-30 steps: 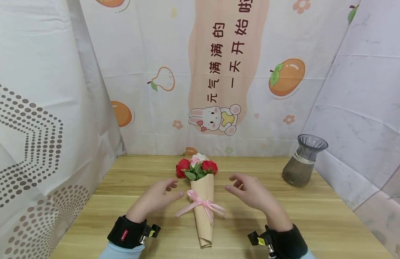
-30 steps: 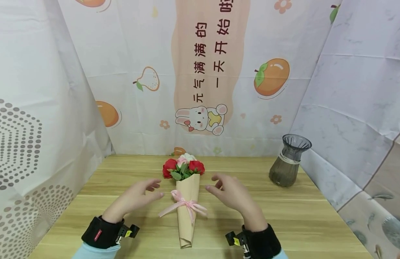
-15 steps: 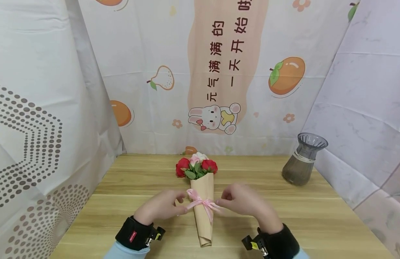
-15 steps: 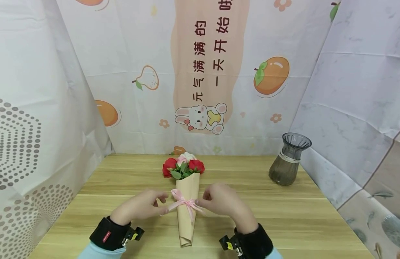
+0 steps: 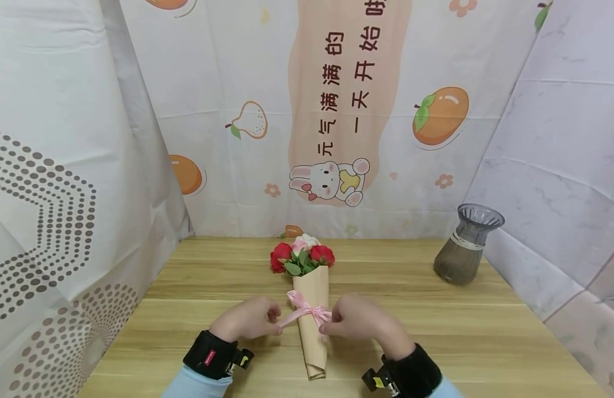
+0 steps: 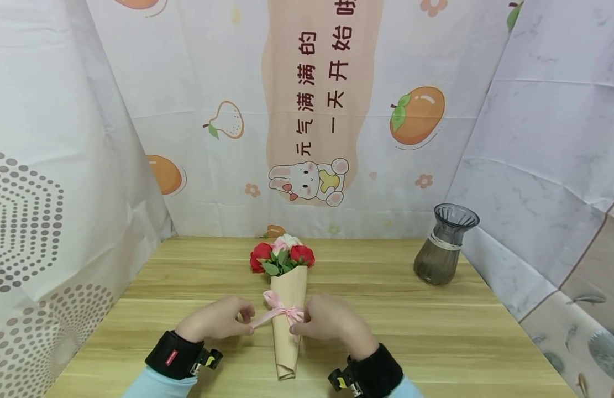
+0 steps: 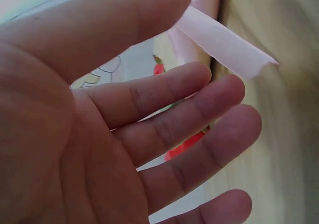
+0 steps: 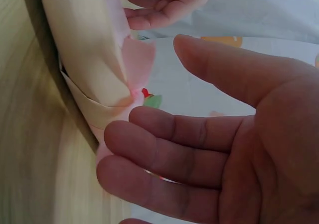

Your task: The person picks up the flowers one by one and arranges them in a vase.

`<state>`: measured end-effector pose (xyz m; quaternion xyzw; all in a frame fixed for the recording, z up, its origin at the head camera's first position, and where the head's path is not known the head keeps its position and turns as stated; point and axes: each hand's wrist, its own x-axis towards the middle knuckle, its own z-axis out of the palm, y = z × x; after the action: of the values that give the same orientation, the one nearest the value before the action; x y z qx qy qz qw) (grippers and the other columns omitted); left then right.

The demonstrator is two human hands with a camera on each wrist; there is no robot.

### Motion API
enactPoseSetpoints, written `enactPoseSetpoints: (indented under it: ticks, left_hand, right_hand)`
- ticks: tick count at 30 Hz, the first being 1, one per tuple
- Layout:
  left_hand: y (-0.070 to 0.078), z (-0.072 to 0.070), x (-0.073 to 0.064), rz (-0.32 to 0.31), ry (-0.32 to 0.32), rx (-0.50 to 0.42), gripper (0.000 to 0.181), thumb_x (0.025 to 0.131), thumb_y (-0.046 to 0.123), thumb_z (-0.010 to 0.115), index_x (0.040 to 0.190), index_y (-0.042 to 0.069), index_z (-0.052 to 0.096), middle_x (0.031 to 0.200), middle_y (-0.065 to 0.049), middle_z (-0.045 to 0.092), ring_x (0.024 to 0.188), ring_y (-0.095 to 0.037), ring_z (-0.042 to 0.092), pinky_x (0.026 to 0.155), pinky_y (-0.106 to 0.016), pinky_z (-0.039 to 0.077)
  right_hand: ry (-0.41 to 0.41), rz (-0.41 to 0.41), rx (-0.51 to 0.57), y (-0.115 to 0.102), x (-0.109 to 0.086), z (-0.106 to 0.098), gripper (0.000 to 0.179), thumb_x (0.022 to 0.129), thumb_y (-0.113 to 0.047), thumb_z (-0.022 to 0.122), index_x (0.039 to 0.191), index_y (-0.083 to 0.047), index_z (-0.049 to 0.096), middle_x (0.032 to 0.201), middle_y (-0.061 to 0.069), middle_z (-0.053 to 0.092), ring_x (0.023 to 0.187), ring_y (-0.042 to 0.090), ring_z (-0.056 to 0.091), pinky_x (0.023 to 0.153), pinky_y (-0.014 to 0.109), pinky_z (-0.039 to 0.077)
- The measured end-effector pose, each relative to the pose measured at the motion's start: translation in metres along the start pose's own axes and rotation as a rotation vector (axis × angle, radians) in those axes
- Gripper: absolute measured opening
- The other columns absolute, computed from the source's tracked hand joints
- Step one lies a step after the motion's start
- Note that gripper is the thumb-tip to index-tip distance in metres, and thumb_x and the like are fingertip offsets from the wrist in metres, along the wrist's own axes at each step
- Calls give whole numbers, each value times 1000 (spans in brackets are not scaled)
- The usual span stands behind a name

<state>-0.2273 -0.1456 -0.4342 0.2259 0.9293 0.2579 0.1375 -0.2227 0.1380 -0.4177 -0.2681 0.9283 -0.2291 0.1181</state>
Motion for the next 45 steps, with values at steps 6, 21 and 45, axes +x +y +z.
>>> enactPoseSetpoints:
  ticks: [6,21,45]
  left_hand:
    - [-7,4,2,-7,3,-3,17,86,22,81,86,14,67,79,3,59,71,-13,52,61,-27,40]
    - [-11,11,7,-49,10,2,17,84,18,81,74,17,67,68,6,56,61,-12,48,53,-26,35]
    - [-5,-5,3,11,149,-25,17,100,23,63,83,19,64,68,5,52,57,-9,45,51,-26,37]
  right_hand:
    - [-24,4,12,0,4,7,54,85,-45,78,51,-25,41,47,-16,28,44,4,26,45,23,19]
    - [-60,4,-29,-1,9,15,33,84,-30,77,56,-21,63,48,-17,41,46,3,38,47,22,28]
    - [145,-38,20,6,8,1,21,89,-14,69,69,-17,63,58,-11,50,50,4,44,47,22,36]
